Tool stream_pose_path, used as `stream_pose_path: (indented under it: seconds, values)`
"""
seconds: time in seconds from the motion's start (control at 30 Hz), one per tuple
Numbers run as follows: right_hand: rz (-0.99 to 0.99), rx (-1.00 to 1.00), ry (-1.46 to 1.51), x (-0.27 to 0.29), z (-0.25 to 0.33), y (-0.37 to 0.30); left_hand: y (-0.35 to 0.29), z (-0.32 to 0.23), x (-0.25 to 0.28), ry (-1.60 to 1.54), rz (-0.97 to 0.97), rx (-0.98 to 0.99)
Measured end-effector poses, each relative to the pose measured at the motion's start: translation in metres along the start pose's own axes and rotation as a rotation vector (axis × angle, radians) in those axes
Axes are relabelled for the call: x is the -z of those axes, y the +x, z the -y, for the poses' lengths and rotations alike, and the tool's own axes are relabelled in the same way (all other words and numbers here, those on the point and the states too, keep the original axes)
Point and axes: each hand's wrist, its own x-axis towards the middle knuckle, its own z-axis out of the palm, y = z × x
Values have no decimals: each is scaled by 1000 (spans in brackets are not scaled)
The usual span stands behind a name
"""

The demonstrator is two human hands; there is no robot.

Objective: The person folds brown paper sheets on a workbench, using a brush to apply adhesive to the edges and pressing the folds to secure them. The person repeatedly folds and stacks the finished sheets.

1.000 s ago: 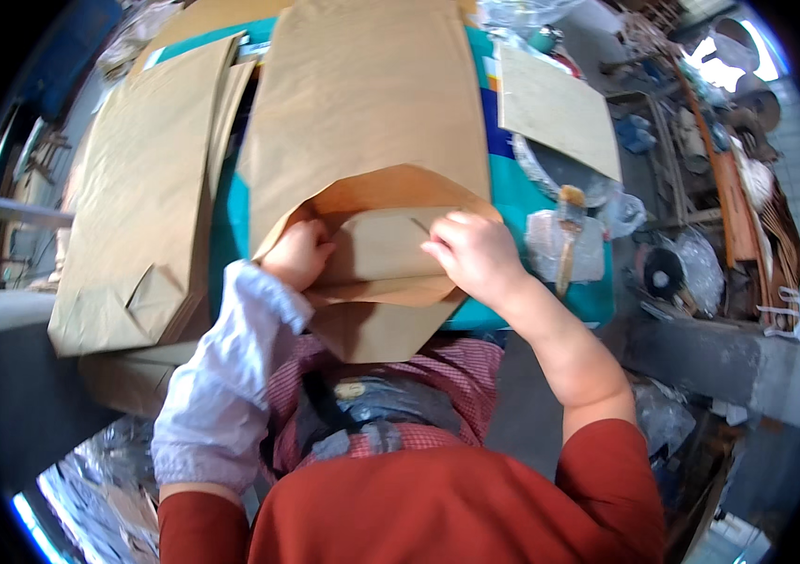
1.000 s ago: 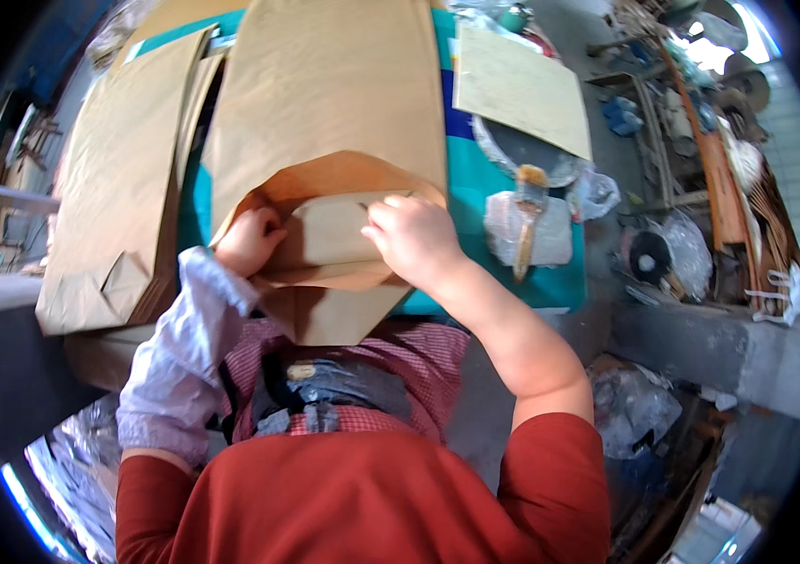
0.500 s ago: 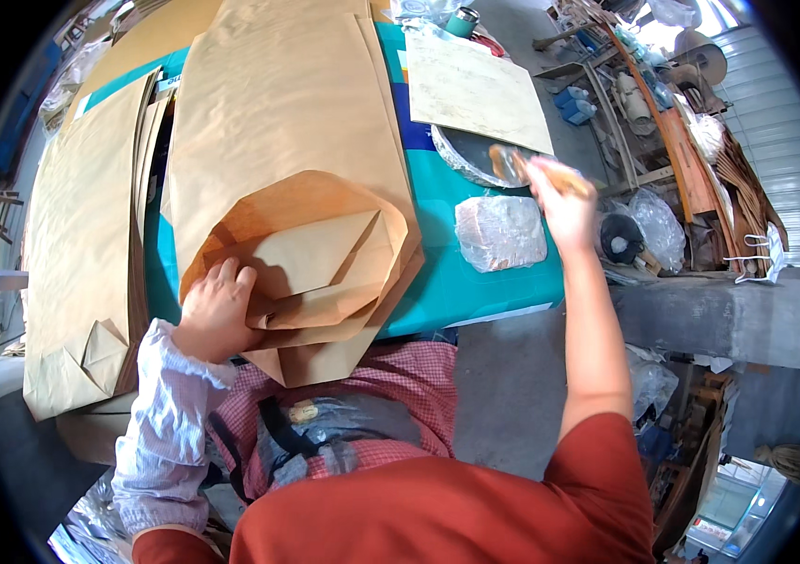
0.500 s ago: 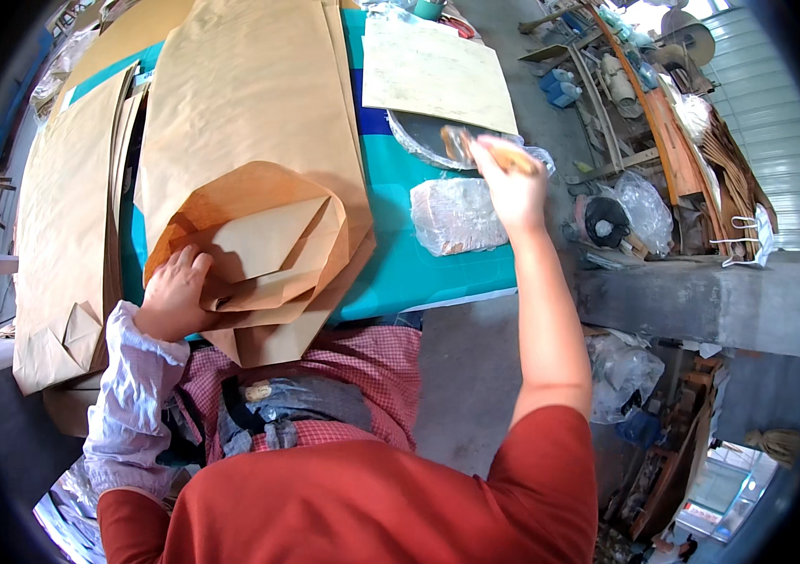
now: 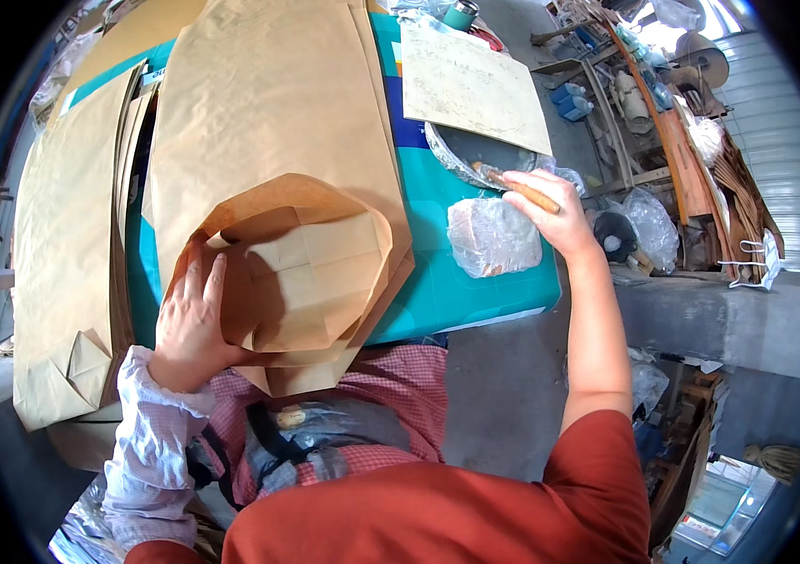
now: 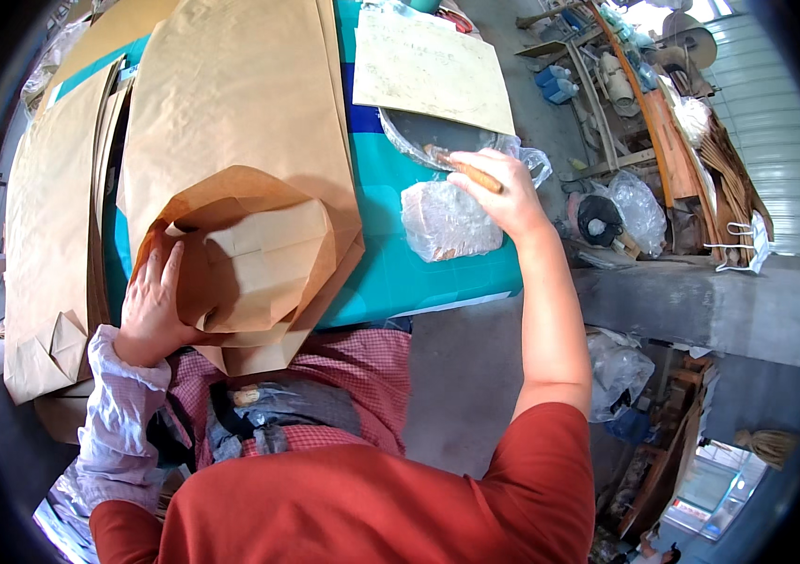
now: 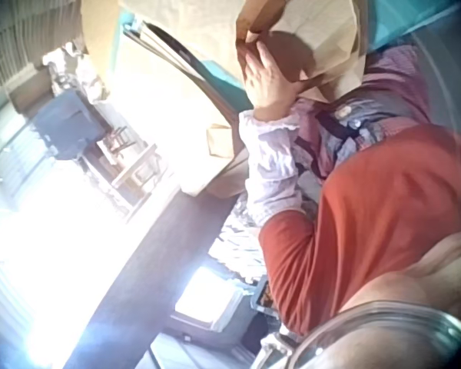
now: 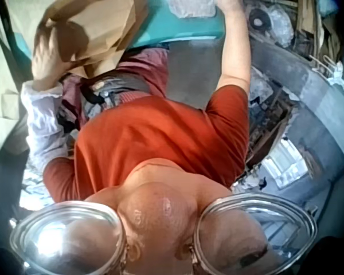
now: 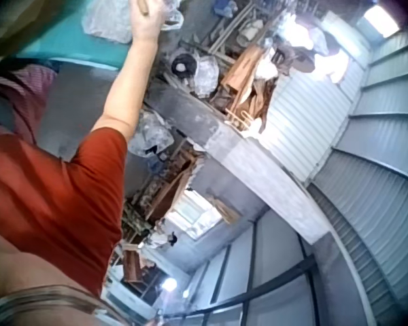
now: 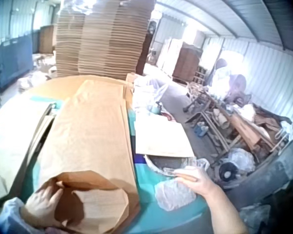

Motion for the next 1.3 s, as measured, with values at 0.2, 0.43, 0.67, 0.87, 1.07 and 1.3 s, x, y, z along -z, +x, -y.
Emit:
stream_pose_path:
  seconds: [0.2,0.43,0.67,0.87,1.07,1.3]
  values:
    - [-85,-374,542,35,-38,4,6,-5,1,22,17,-23]
    - [-577,-273,1552,0,-2,12,11,19,-11,-184,-177,-184]
    - [-142,-141,945,-174,221,9,10,29,-26,-434,-99,-140]
    - [-16,-259,881,-231,218,30,11,23,-28,-415,-83,-82]
    - [-174,-153,594,-167,200,9,8,18,-25,-319,-72,-64]
    - [79,-123,179,-145,161,-10,13,11,-16,-267,-74,-78]
